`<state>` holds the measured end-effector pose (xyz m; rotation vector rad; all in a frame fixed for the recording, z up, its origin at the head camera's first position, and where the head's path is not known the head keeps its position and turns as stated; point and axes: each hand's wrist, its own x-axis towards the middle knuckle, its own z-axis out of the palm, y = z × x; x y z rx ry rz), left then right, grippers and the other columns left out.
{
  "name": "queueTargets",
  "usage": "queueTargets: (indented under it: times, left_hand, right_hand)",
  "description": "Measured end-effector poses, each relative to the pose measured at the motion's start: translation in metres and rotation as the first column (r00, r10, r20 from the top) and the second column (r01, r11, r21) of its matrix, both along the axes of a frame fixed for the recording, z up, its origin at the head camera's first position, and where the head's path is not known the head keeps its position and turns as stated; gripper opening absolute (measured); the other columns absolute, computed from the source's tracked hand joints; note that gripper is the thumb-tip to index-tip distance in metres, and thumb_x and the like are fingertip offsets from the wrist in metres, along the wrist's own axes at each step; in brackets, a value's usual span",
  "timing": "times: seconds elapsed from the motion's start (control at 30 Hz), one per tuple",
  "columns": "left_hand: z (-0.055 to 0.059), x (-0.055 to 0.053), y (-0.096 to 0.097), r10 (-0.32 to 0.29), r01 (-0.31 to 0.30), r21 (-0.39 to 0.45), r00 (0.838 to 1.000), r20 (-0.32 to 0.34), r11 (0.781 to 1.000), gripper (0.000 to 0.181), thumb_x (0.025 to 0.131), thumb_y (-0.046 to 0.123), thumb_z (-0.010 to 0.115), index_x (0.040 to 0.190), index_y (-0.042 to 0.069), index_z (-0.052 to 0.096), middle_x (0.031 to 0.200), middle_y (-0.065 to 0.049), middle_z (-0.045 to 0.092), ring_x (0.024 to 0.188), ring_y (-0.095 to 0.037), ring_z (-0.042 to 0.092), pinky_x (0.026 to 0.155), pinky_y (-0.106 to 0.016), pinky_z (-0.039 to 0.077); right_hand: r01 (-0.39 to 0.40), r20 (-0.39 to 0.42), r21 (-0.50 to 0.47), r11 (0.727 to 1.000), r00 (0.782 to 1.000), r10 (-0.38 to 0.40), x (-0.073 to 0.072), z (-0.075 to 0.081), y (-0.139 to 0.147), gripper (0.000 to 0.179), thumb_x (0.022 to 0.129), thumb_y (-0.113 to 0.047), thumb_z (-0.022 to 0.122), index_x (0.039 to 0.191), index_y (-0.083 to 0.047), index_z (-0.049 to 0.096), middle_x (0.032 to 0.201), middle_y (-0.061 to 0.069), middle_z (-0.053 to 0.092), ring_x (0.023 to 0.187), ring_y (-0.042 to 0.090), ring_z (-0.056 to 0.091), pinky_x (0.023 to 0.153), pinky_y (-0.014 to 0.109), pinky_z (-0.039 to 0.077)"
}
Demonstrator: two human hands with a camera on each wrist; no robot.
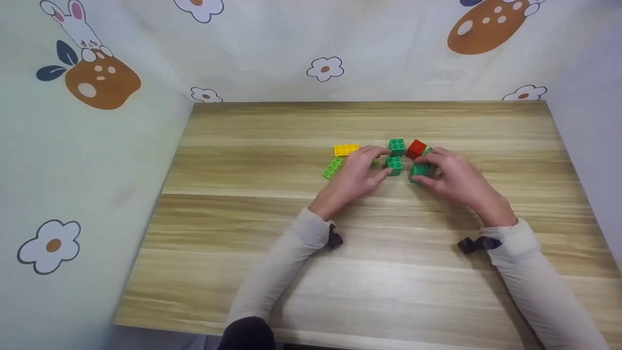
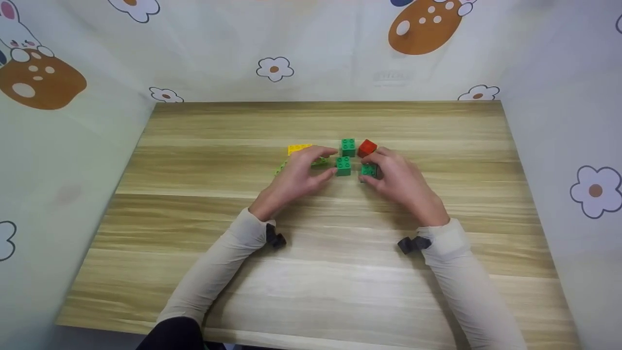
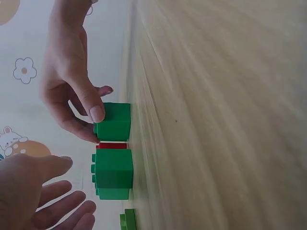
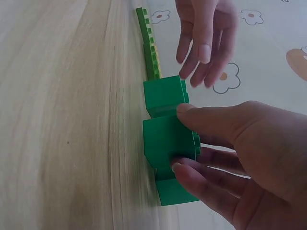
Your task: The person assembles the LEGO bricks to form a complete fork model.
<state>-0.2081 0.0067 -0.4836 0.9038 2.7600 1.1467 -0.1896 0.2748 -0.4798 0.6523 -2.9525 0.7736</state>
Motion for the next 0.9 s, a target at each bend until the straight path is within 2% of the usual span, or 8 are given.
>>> queueTargets:
  times: [0.13, 0.27, 0.4, 0.57, 0.9]
  left_hand:
    - [-0.003, -0.005, 0.009, 0.003, -0.002, -0.029, 0.999, 0.036, 1.000, 0.042, 0.102, 0.025, 0.077, 0.139, 0.009, 0.069, 0.142, -0.006, 0.072, 0.135, -0.021, 0.065, 0.120, -0.029, 0.051]
    - [-0.006, -0.007, 0.014, 0.004, -0.001, -0.055, 0.999, 0.043, 0.998, 0.040, 0.102, 0.024, 0.078, 0.137, 0.008, 0.070, 0.139, -0.006, 0.073, 0.133, -0.023, 0.065, 0.121, -0.032, 0.050]
    - [-0.010, -0.009, 0.016, 0.001, 0.001, -0.058, 0.999, 0.044, 0.998, 0.039, 0.102, 0.020, 0.078, 0.138, 0.007, 0.070, 0.139, -0.008, 0.073, 0.131, -0.022, 0.066, 0.120, -0.032, 0.051]
    - [-0.012, -0.009, 0.016, 0.009, -0.006, -0.061, 0.998, 0.055, 0.998, 0.039, 0.102, 0.015, 0.077, 0.139, 0.007, 0.070, 0.139, -0.008, 0.073, 0.127, -0.020, 0.068, 0.115, -0.026, 0.054]
    - [-0.012, -0.003, 0.009, -0.018, 0.019, -0.010, 0.995, 0.098, 1.000, 0.036, 0.102, 0.014, 0.076, 0.138, 0.007, 0.071, 0.137, -0.008, 0.074, 0.120, -0.018, 0.071, 0.107, -0.023, 0.058]
  right_hand:
    - [-0.031, 0.014, -0.032, 0.999, 0.999, 0.032, -0.001, -0.001, 0.001, 0.036, 0.091, -0.019, 0.090, 0.123, -0.007, 0.078, 0.115, 0.012, 0.076, 0.092, 0.025, 0.067, 0.080, 0.043, 0.060]
    - [-0.045, 0.032, -0.061, 0.997, 0.998, 0.047, -0.001, -0.001, 0.002, 0.037, 0.090, -0.015, 0.090, 0.124, -0.005, 0.077, 0.118, 0.016, 0.076, 0.096, 0.029, 0.069, 0.084, 0.047, 0.062]
    - [-0.047, 0.075, -0.077, 0.996, 0.996, 0.053, 0.000, -0.001, 0.003, 0.041, 0.090, -0.012, 0.090, 0.128, -0.004, 0.075, 0.121, 0.017, 0.076, 0.097, 0.029, 0.070, 0.085, 0.048, 0.063]
    - [-0.057, 0.132, -0.080, 0.995, 0.989, 0.067, -0.001, -0.002, 0.003, 0.047, 0.090, -0.012, 0.090, 0.133, -0.003, 0.073, 0.124, 0.017, 0.075, 0.097, 0.029, 0.069, 0.087, 0.048, 0.063]
    - [0.008, 0.191, -0.112, 0.994, 0.982, 0.014, -0.001, 0.003, 0.002, 0.050, 0.092, -0.013, 0.087, 0.139, -0.007, 0.070, 0.125, 0.013, 0.074, 0.102, 0.028, 0.071, 0.093, 0.050, 0.064]
